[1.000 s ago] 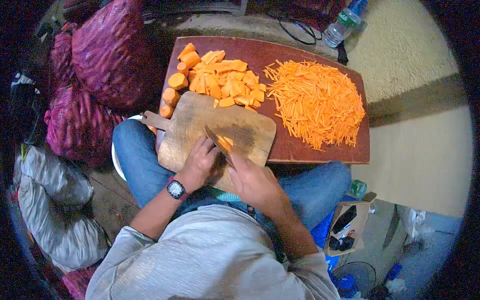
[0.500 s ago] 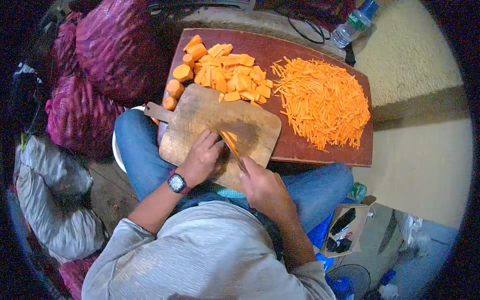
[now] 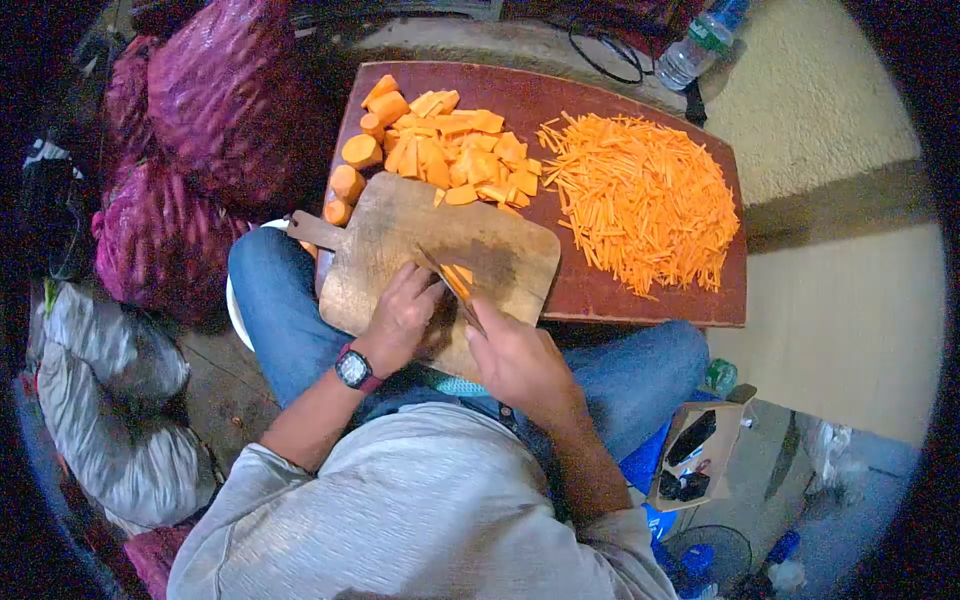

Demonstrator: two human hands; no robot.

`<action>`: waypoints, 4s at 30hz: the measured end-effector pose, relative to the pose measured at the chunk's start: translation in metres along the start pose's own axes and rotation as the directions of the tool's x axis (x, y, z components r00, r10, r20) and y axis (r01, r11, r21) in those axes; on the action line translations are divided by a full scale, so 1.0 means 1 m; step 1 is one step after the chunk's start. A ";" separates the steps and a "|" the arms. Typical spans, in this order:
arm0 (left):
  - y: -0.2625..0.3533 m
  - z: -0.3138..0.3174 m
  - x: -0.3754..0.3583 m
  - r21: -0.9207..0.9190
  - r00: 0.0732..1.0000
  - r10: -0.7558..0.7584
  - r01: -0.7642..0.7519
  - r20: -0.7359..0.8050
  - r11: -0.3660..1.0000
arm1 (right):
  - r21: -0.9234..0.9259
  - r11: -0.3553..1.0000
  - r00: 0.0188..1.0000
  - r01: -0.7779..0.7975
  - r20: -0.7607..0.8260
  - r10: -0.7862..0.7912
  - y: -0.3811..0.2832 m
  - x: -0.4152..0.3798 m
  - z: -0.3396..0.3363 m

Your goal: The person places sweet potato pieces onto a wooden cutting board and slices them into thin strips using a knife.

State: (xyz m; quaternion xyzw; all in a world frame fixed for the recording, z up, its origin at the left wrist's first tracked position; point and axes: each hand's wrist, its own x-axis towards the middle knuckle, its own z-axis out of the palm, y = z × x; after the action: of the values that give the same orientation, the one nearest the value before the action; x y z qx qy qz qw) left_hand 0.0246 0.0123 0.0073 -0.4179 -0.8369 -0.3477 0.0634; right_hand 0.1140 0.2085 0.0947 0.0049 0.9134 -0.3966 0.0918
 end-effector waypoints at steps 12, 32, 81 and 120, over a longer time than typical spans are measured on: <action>-0.014 0.001 -0.001 -0.134 0.995 -0.036 0.024 -0.091 0.991 | 0.103 0.992 0.989 0.079 -0.132 -0.065 0.006 -0.002 -0.010; -0.020 -0.009 0.017 -0.072 0.978 -0.138 0.127 -0.159 0.989 | -0.435 0.894 0.857 -0.104 -0.495 -0.142 0.107 0.023 -0.084; -0.137 0.028 0.247 0.383 0.933 -0.215 0.094 0.287 0.919 | 0.230 0.973 0.928 -0.027 -0.355 0.110 0.129 0.011 -0.085; -0.063 0.004 0.178 0.000 0.968 0.188 -0.190 -0.168 0.982 | 0.268 0.962 0.914 -0.052 -0.376 0.154 0.144 0.024 -0.075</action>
State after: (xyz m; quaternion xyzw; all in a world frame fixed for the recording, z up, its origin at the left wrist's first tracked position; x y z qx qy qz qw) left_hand -0.1363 0.1055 0.0414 -0.4655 -0.7821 -0.3808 0.1630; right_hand 0.0897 0.3598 0.0367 0.1446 0.8536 -0.4949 -0.0741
